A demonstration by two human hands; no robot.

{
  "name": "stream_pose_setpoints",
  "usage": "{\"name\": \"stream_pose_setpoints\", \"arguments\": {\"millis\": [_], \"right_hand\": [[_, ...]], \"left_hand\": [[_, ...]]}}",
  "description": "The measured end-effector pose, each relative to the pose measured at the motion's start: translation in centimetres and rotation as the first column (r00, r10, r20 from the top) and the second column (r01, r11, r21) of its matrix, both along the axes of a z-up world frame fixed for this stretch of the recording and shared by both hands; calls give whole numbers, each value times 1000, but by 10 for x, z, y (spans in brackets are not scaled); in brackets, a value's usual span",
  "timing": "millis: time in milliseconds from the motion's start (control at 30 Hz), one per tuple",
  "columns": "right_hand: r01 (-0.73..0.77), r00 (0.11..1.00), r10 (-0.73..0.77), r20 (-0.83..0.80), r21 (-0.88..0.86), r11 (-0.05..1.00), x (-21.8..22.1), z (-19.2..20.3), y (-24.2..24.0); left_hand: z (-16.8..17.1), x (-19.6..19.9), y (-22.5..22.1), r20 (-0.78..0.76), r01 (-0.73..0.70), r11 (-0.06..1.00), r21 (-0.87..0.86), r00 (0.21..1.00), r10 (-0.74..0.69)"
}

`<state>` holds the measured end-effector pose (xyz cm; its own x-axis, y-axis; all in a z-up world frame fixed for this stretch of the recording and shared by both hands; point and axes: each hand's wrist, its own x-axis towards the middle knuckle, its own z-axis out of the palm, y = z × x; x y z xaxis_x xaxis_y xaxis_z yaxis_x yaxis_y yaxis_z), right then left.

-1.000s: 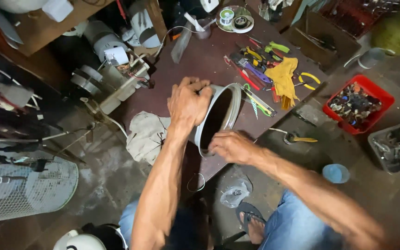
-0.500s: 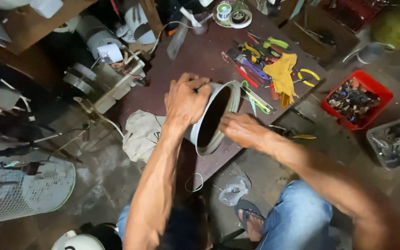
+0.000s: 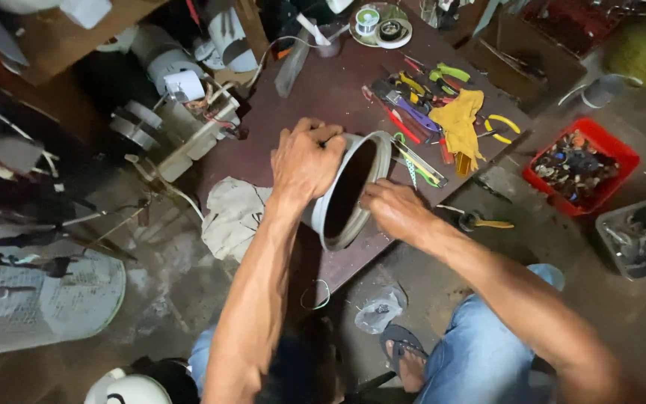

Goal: Brushing the interior of a metal battery casing to clean it on a repair bench.

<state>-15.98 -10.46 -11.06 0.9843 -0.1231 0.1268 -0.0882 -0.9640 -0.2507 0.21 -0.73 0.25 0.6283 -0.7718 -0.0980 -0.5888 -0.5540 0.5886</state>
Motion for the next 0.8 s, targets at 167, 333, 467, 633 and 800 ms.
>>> {"name": "stream_pose_setpoints", "arguments": {"millis": [167,333,467,633,800], "right_hand": [[12,990,-10,138,-11,1000,5,-48,-5],[-65,968,34,247,116,991,-9,-46,13],[-175,949,55,312,372,912,-3,-41,79],[162,965,-244,96,516,841,2,-73,100],[500,801,-591,97,436,748,16,-82,68]], "left_hand": [[45,-16,23,-30,68,997,21,997,-67],[63,-21,43,-88,196,976,89,978,-189],[58,-10,48,-90,79,964,254,994,-58],[61,-15,45,-121,74,946,315,992,-37],[57,-11,31,-117,72,967,243,992,-44]]}}
